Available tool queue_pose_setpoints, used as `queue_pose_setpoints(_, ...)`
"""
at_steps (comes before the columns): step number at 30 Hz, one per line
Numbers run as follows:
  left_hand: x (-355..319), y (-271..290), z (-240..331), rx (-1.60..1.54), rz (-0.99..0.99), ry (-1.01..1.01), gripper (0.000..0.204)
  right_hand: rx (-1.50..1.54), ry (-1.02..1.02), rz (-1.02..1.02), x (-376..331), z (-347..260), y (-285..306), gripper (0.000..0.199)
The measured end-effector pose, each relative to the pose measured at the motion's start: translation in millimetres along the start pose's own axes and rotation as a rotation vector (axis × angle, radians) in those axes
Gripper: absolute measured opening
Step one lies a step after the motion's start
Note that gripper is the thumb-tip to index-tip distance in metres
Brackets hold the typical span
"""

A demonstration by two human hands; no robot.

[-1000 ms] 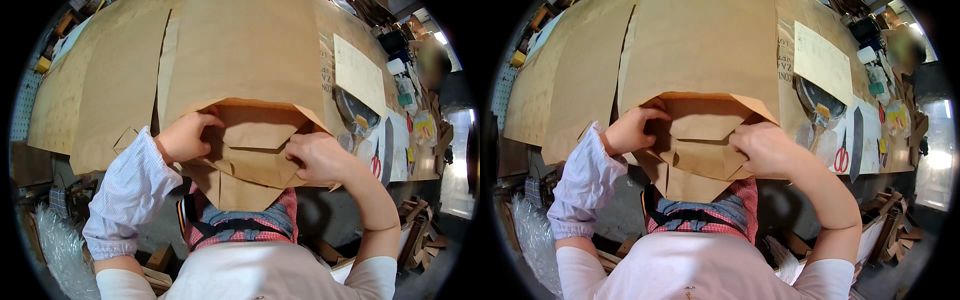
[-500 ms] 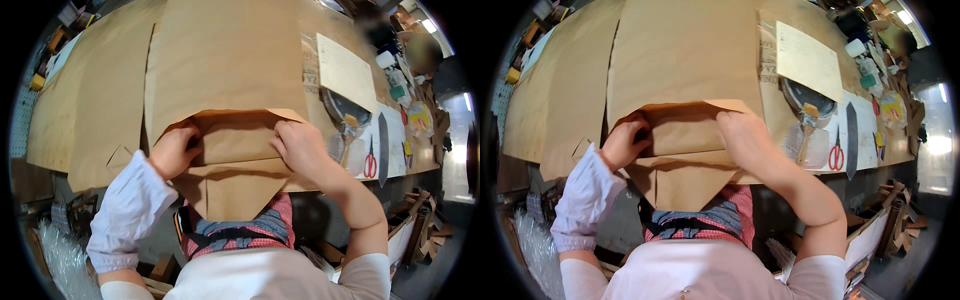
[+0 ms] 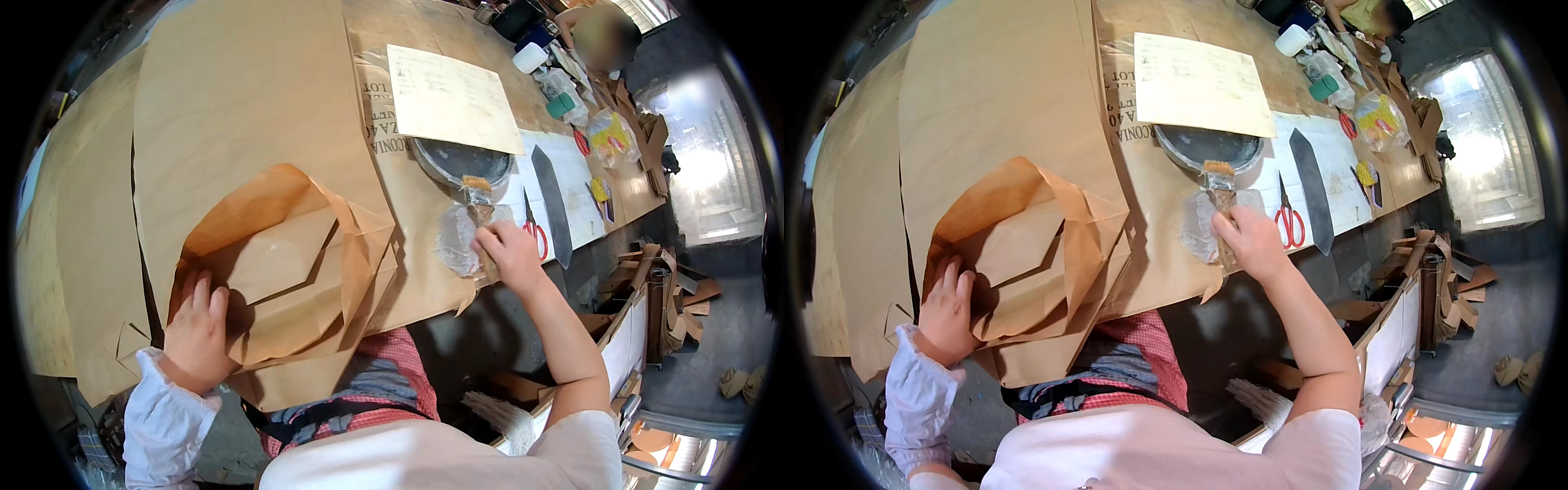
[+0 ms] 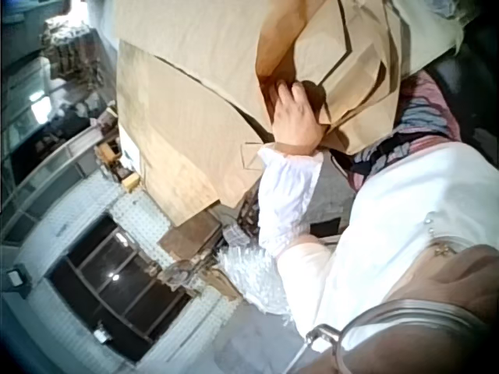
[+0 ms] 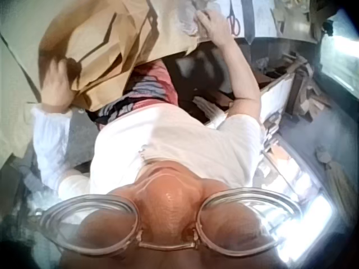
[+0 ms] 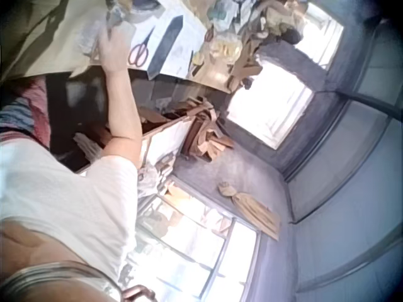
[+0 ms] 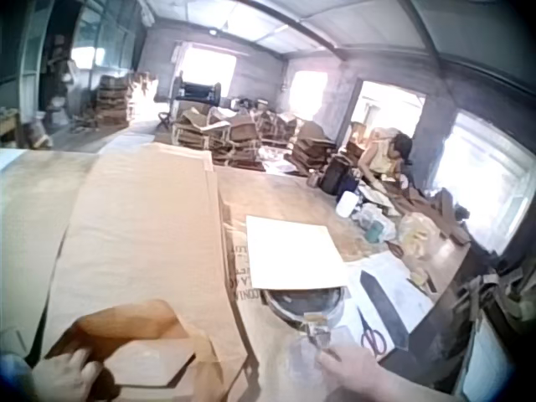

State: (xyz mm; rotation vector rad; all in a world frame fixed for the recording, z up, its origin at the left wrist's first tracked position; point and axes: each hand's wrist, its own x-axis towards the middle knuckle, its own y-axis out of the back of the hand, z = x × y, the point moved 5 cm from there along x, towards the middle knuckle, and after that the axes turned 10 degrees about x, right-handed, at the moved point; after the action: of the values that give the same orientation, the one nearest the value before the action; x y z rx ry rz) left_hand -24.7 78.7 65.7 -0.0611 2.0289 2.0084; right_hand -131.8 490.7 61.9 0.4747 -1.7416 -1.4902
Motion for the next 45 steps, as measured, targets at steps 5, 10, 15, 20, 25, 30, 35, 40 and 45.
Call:
queue_pose_setpoints(5,-6,5,-4,-0.031,-0.086,0.060,0.064,0.466,-0.481,0.551,51,52,30,0.008)
queue_pose_setpoints(10,-5,2,-2,-0.007,-0.072,0.078,0.061,0.781,-0.738,0.343,66,100,-18,0.010)
queue_pose_setpoints(15,-11,12,3,0.009,0.049,0.021,0.039,0.876,-0.753,0.573,52,106,5,0.010)
queue_pose_setpoints(20,-17,18,6,0.019,0.107,0.012,0.045,0.494,-0.261,0.026,55,60,29,0.027)
queue_pose_setpoints(25,-16,28,13,0.066,0.153,0.171,0.079,0.676,-0.374,-0.069,46,76,37,0.024)
queue_pose_setpoints(30,-5,39,15,-0.060,0.153,0.186,0.110,1.241,-0.946,0.615,17,138,25,0.013)
queue_pose_setpoints(35,-1,29,-7,-0.254,0.099,0.083,0.125,1.701,-0.989,1.221,49,63,41,0.014)
queue_pose_setpoints(40,2,25,-28,-0.509,0.208,-0.023,0.126,1.532,-0.440,0.583,118,-132,53,0.011)
queue_pose_setpoints(45,-2,18,-27,-0.532,0.237,-0.062,0.125,1.585,-0.655,0.085,192,-213,-45,0.009)
